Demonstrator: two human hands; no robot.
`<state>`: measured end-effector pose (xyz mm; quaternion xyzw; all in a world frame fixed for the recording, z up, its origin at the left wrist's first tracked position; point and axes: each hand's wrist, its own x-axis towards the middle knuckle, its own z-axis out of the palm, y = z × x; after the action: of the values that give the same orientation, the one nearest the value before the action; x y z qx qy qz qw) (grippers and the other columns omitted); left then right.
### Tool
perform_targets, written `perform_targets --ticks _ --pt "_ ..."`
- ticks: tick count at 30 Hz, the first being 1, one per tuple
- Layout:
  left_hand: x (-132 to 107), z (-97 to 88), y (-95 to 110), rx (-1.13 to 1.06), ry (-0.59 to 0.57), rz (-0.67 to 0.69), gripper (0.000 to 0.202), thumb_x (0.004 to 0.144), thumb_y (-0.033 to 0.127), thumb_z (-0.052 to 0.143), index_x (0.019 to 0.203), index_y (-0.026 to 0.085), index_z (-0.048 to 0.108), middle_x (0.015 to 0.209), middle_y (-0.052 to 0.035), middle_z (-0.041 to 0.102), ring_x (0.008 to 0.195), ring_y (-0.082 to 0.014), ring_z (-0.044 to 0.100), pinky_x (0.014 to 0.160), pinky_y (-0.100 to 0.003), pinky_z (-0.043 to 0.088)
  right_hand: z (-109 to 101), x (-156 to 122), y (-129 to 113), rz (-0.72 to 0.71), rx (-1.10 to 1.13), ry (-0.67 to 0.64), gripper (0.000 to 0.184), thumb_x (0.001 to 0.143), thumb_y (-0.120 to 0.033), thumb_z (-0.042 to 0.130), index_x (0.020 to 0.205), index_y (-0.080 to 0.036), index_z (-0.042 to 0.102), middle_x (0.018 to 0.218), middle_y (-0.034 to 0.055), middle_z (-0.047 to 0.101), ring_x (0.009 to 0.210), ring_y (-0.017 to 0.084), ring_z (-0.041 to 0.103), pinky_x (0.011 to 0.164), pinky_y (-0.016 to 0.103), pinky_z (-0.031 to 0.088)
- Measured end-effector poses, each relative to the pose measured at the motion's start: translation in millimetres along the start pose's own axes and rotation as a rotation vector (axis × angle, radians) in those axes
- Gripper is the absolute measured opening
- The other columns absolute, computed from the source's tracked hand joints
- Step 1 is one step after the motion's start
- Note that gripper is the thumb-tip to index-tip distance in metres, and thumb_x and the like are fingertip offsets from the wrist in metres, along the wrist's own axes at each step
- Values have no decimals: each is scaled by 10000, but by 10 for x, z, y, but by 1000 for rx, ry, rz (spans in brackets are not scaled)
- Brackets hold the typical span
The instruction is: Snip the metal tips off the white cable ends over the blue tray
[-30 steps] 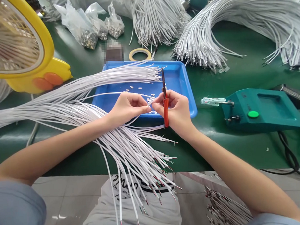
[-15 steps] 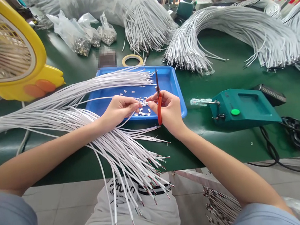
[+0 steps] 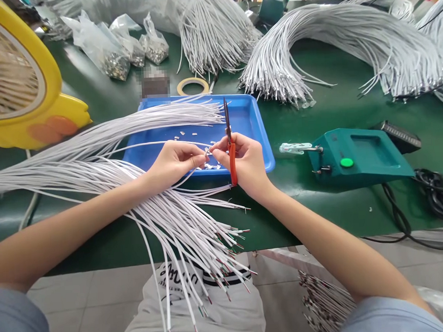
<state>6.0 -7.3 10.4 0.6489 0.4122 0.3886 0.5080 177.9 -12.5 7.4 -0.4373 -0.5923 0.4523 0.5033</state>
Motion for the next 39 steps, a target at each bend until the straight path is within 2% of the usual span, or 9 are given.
perform_targets --ticks 4,7,13,20,23,26,30,35,39 --pt "2 -4 -12 -3 7 14 160 741 214 650 691 66 684 652 -52 649 619 -98 559 597 -207 449 -12 4 11 1 -38 -1 77 742 -218 697 724 -200 624 751 -3 642 664 109 581 664 256 500" --pt "0 -11 -44 48 12 38 178 739 242 667 703 71 700 666 -64 672 607 -97 553 575 -206 437 -11 1 -5 22 -33 -5 122 744 -277 703 696 -197 623 716 -4 616 598 94 531 606 251 475" --pt "-9 -16 -61 60 28 83 186 702 253 719 675 70 702 637 -59 673 569 -77 532 523 -177 411 15 -2 -41 49 -44 -58 210 639 -275 790 680 -177 609 711 -3 626 659 119 576 640 261 494" --pt "6 0 -72 0 25 78 132 699 210 716 685 80 698 649 -49 676 580 -82 555 545 -180 443 9 5 -27 32 -75 -84 277 615 -304 808 654 -171 569 667 -22 585 620 98 542 622 245 466" --pt "15 -1 -75 -54 63 65 108 731 186 678 715 81 701 654 -36 668 583 -70 560 563 -172 460 3 19 -23 44 -121 -87 291 628 -347 793 665 -165 570 653 -22 564 598 93 513 590 239 448" --pt "20 -4 -64 -86 130 57 109 740 179 665 741 78 707 635 -32 661 578 -79 584 570 -180 487 -30 59 -13 57 -209 -52 278 670 -376 756 668 -162 578 641 -17 553 573 90 482 559 238 428" --pt "25 -15 -62 -99 220 111 103 744 179 665 755 85 705 660 -38 675 605 -89 614 594 -189 513 -97 115 6 11 -401 13 243 699 -371 726 678 -178 580 675 8 590 594 119 497 557 264 415" --pt "44 -28 -90 -163 267 119 86 760 176 648 726 105 684 629 -17 643 627 -81 597 607 -186 491 -110 103 18 -101 -723 -50 224 721 -369 684 779 -171 596 755 40 638 612 139 507 574 281 396" --pt "52 -26 -93 -189 259 119 87 764 177 638 734 108 681 617 -10 629 608 -75 577 578 -183 464 -89 72 6 -168 -841 -101 238 737 -378 651 816 -166 579 715 33 619 580 130 481 567 274 379"
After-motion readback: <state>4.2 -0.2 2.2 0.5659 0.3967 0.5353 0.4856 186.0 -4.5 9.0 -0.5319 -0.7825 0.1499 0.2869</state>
